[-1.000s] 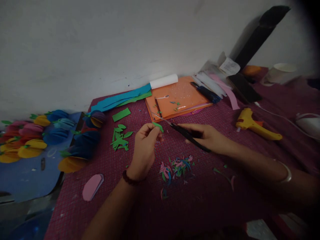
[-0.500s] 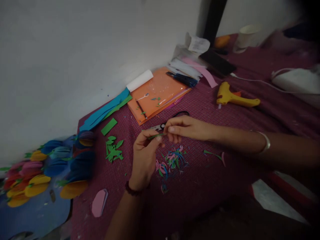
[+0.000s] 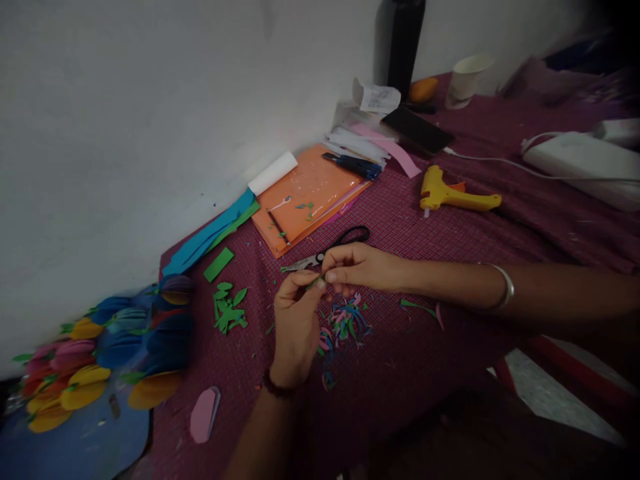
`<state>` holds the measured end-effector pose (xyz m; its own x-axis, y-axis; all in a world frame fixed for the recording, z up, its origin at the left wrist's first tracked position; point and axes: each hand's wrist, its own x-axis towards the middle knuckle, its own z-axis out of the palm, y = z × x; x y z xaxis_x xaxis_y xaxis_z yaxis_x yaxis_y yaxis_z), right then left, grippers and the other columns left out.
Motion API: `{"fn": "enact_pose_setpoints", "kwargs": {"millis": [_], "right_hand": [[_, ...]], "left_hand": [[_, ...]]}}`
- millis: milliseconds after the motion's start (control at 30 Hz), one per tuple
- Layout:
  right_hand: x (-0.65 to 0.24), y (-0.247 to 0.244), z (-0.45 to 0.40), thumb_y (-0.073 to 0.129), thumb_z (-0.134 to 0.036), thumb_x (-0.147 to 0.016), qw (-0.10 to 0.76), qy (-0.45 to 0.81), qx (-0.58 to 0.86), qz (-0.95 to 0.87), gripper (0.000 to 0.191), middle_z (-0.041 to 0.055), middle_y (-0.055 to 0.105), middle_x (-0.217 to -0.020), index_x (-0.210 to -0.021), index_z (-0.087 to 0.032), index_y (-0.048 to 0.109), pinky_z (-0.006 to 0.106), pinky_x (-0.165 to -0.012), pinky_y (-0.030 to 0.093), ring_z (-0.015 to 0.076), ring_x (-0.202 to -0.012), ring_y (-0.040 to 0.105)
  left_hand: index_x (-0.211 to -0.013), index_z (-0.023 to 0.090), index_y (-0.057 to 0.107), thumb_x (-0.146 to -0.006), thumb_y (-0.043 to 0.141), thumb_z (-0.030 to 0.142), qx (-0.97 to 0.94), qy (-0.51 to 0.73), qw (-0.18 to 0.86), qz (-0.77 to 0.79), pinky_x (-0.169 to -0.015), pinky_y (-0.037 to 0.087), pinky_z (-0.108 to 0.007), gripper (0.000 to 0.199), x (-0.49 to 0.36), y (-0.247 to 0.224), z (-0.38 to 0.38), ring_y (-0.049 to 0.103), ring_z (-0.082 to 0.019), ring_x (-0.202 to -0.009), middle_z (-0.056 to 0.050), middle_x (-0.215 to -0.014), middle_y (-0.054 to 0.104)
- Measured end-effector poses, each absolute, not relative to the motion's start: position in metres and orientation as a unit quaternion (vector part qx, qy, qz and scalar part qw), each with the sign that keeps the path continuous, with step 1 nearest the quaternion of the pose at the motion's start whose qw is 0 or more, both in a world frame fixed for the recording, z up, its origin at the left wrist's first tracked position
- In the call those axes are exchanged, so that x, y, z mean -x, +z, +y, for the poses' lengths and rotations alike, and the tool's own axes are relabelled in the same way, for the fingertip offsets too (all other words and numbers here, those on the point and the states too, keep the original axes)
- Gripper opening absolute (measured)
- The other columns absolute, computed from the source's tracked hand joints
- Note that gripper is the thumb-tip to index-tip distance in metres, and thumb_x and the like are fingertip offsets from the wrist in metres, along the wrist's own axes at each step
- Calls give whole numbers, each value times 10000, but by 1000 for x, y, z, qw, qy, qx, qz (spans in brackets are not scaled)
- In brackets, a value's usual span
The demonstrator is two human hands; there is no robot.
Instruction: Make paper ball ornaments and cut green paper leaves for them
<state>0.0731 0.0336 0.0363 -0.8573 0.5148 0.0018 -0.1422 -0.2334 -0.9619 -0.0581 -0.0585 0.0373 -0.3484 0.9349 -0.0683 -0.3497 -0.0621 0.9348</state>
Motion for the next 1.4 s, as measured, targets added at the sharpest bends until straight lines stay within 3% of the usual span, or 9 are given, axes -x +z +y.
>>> {"fn": "enact_pose_setpoints", "kwargs": {"millis": [300,667,900,1000,1100,1267,1400], "right_hand": [[-73,29,33,682,-423,-807,223,791,162,-546,313,-36,591,-621,-787,-130,572,181,-489,424,50,-515,522],[-73,25,34,702,-265,-763,214,805,163,-529,178,-40,599,-617,-788,-137,582,172,-464,413,51,-508,527],[-76,33,36,641,-198,-760,226,761,213,-570,94,-46,590,-589,-735,-145,567,169,-473,413,47,-497,522],[-76,35,37,608,-185,-775,209,735,235,-601,87,-48,577,-573,-713,-148,560,169,-463,405,48,-486,511],[-76,35,35,591,-204,-795,194,731,239,-609,89,-47,574,-583,-731,-149,563,178,-474,412,53,-495,513],[-76,33,39,589,-265,-811,224,719,266,-602,126,-42,556,-596,-756,-159,548,197,-492,402,66,-520,516],[-67,45,82,578,-219,-810,185,653,266,-684,81,-33,552,-621,-747,-179,549,227,-516,382,80,-533,489]], "left_hand": [[-711,176,639,-683,767,188,-325,659,476,484,-632,485,-247,132,59,28,-57,575,-104,-659,13,-750,626],[-733,177,643,-714,721,157,-337,654,461,496,-660,494,-242,83,60,27,-57,590,-99,-675,20,-751,628],[-967,192,637,-735,644,180,-353,619,509,483,-617,515,-257,233,64,35,-60,624,-125,-696,-11,-887,646],[-838,166,628,-780,648,261,-345,603,502,515,-590,498,-231,113,66,35,-59,585,-100,-623,7,-750,611],[-693,156,583,-774,673,308,-300,602,518,528,-553,470,-202,194,65,33,-56,541,-78,-549,29,-617,569],[-727,156,591,-767,675,379,-261,602,549,517,-523,447,-208,242,66,32,-56,544,-90,-542,11,-632,599],[-735,152,628,-848,563,402,-381,553,467,576,-560,437,-232,282,89,45,-53,541,-108,-585,-7,-653,592]]}}
